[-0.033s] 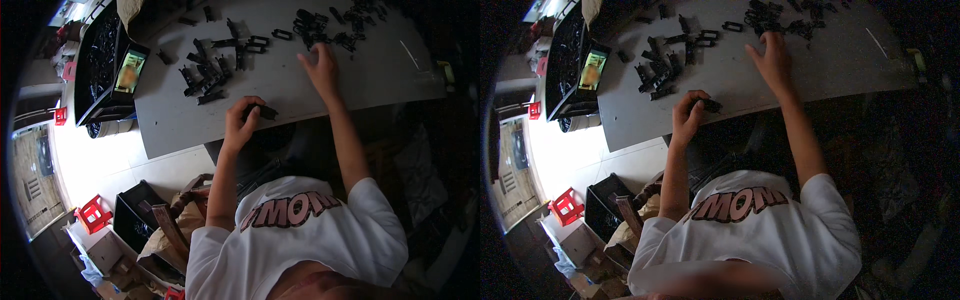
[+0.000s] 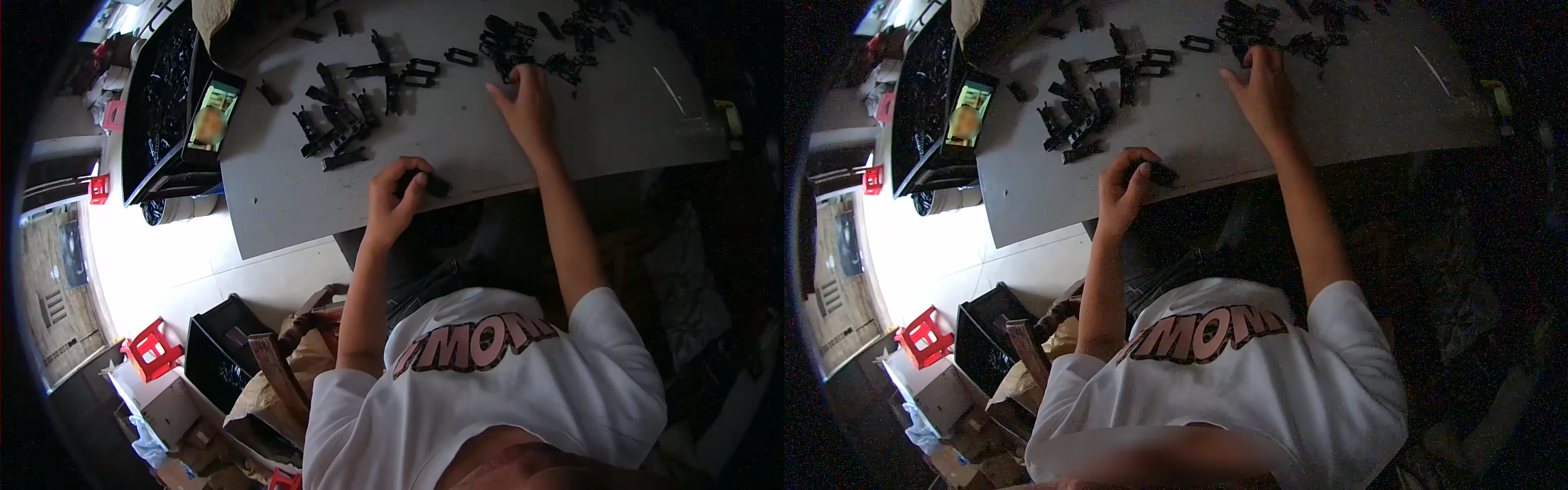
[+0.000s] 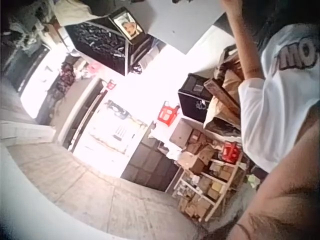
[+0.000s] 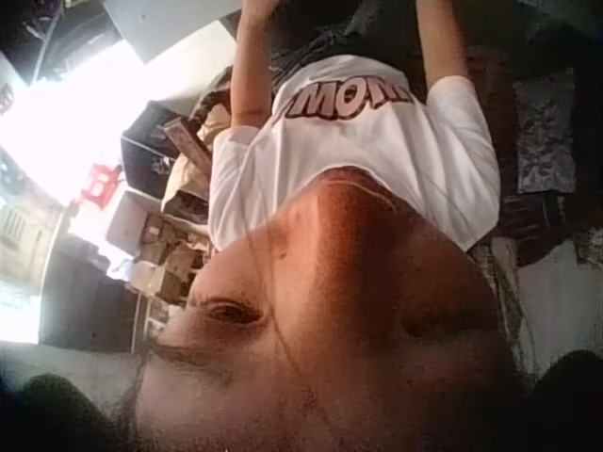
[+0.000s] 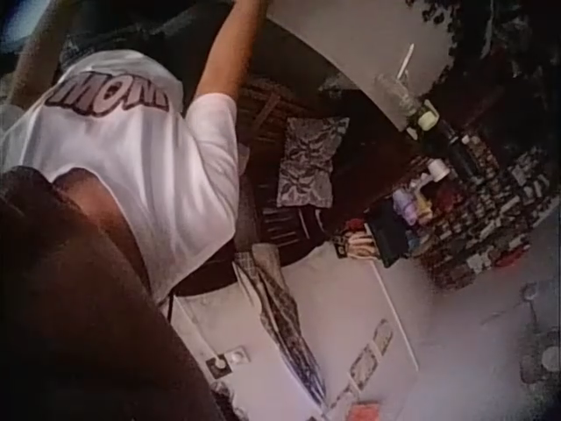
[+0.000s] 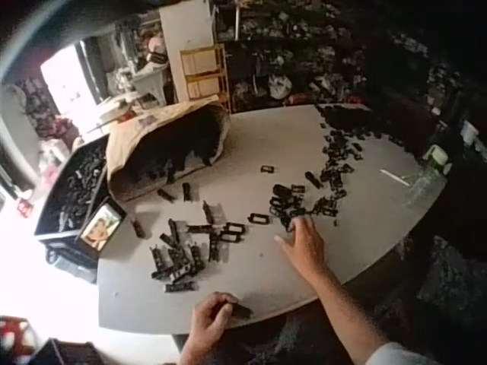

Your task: Assembling small black plastic clips by hand on a workspace table.

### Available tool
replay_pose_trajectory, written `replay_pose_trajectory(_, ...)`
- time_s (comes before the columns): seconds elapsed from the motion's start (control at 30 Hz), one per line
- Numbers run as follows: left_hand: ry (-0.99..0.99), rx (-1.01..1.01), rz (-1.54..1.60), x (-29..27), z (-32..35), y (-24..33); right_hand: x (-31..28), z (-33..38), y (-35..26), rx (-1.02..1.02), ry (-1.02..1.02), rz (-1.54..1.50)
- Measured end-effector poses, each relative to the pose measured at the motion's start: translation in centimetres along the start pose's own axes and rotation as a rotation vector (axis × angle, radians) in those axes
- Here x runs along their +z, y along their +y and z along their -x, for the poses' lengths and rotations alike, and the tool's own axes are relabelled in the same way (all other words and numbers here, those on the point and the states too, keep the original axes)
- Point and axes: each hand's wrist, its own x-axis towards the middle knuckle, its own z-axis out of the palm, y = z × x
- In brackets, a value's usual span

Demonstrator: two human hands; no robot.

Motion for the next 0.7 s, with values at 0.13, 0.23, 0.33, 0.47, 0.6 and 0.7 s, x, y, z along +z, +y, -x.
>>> replay_pose_trajectory(0.13, -0.019, 0.036, -0.036, -0.3, 0.1, -0.5, 1.2, -1.5, 2.1, 0.056, 0.002, 0.002)
replay_pose_trajectory(0.23, -0.004, 0.099, -0.089, -0.2, 0.0, -0.5, 0.4, -1.8, 2.0, 0.346, -0.065, -0.425)
replay_pose_trajectory(0.33, -0.011, 0.041, -0.047, -0.1, 0.1, 0.1, -0.9, -1.4, 1.2, 0.667, -0.186, -0.722)
replay_pose_trajectory(0.47, -0.023, 0.024, -0.024, -0.3, 0.1, -0.5, -1.7, -1.0, 1.0, 0.694, -0.111, -0.763)
replay_pose_trajectory(0.6, 0.000, 0.023, 0.018, -0.6, 0.0, -0.8, -2.2, 0.7, 0.5, 0.638, -0.222, -0.827)
replay_pose_trajectory(0.7, 0.010, -0.013, 0.072, -0.6, 0.0, -0.2, -1.6, 3.3, -1.9, 0.230, -0.409, -0.528)
